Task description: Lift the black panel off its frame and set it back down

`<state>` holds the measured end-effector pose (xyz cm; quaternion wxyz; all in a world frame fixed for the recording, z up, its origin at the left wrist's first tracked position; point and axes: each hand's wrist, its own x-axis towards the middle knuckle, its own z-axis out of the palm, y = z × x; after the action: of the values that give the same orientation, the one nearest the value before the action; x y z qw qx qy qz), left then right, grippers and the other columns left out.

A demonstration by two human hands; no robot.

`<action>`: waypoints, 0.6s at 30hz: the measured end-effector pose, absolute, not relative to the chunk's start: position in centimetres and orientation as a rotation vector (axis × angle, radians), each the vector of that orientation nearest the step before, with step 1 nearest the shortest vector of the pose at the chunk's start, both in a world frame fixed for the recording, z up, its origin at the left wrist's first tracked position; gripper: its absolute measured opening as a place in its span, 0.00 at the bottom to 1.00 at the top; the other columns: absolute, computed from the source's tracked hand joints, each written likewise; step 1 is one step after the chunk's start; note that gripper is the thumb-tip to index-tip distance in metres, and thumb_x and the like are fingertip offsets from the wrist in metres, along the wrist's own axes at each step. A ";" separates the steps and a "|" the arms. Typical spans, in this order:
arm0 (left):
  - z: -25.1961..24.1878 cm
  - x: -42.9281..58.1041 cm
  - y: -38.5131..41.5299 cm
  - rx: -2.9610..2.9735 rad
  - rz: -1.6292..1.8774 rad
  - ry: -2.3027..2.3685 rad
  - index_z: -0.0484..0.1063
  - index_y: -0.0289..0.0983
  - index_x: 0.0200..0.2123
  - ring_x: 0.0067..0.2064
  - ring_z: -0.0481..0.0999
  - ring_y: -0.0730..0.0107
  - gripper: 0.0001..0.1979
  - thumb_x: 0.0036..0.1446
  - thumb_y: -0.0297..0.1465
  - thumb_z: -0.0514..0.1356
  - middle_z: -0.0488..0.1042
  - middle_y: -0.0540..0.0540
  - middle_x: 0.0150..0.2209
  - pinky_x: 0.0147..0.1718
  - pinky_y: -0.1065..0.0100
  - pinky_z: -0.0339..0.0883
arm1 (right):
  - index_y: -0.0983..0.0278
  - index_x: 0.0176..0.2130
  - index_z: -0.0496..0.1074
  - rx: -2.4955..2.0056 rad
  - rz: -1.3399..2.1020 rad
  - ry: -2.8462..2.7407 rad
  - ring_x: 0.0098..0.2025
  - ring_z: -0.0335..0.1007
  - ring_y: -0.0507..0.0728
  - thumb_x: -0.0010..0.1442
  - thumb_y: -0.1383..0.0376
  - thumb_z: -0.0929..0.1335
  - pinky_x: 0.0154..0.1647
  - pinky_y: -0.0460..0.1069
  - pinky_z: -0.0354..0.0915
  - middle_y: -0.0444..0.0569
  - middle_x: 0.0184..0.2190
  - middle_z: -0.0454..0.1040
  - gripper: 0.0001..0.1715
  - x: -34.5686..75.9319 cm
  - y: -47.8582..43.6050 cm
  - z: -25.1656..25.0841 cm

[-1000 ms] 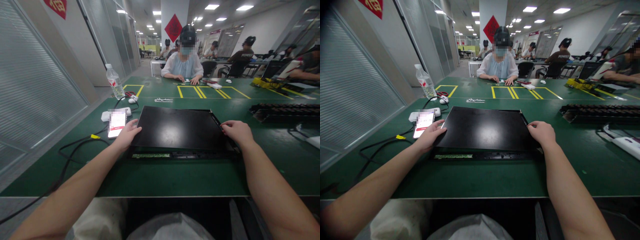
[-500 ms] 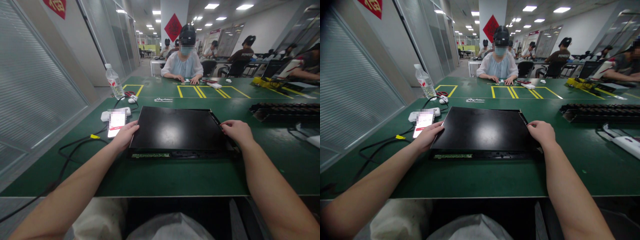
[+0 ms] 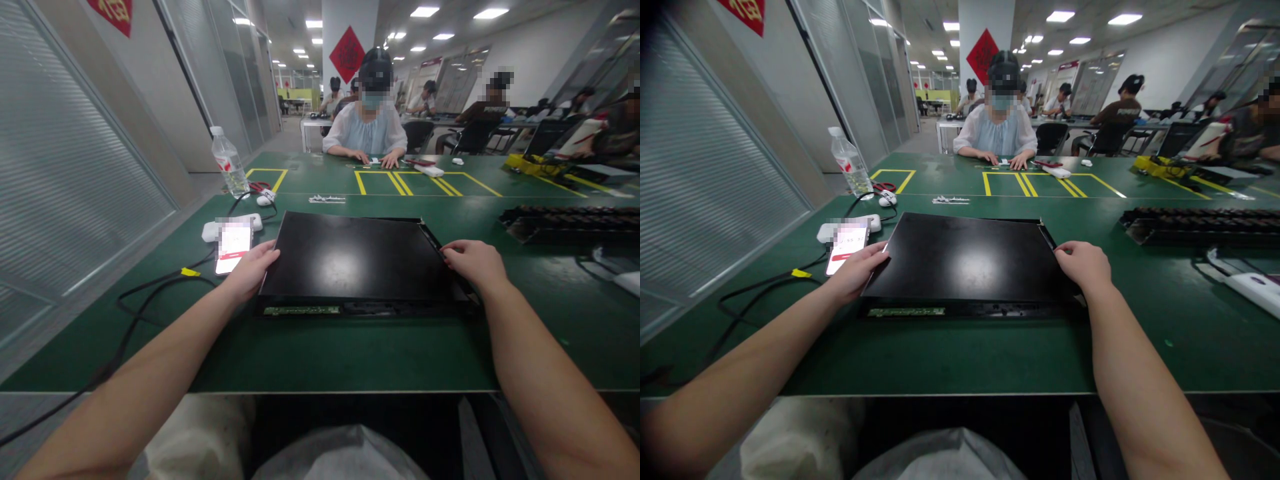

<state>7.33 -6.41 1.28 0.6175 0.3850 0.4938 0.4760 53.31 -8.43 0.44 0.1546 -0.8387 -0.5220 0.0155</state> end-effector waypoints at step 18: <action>1.0 6.7 -6.5 0.975 1.108 1.047 0.75 0.35 0.62 0.47 0.87 0.56 0.27 0.59 0.21 0.68 0.86 0.38 0.49 0.40 0.67 0.82 | 0.57 0.43 0.86 -2.353 0.029 -1.486 0.41 0.80 0.68 0.57 0.55 0.67 0.43 0.59 0.72 0.54 0.31 0.82 0.21 54.0 -8.2 -0.3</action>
<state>6.71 -6.50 1.03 0.6178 0.4235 0.4551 0.4815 53.97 -8.18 -0.31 0.1782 -0.8319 -0.5254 0.0103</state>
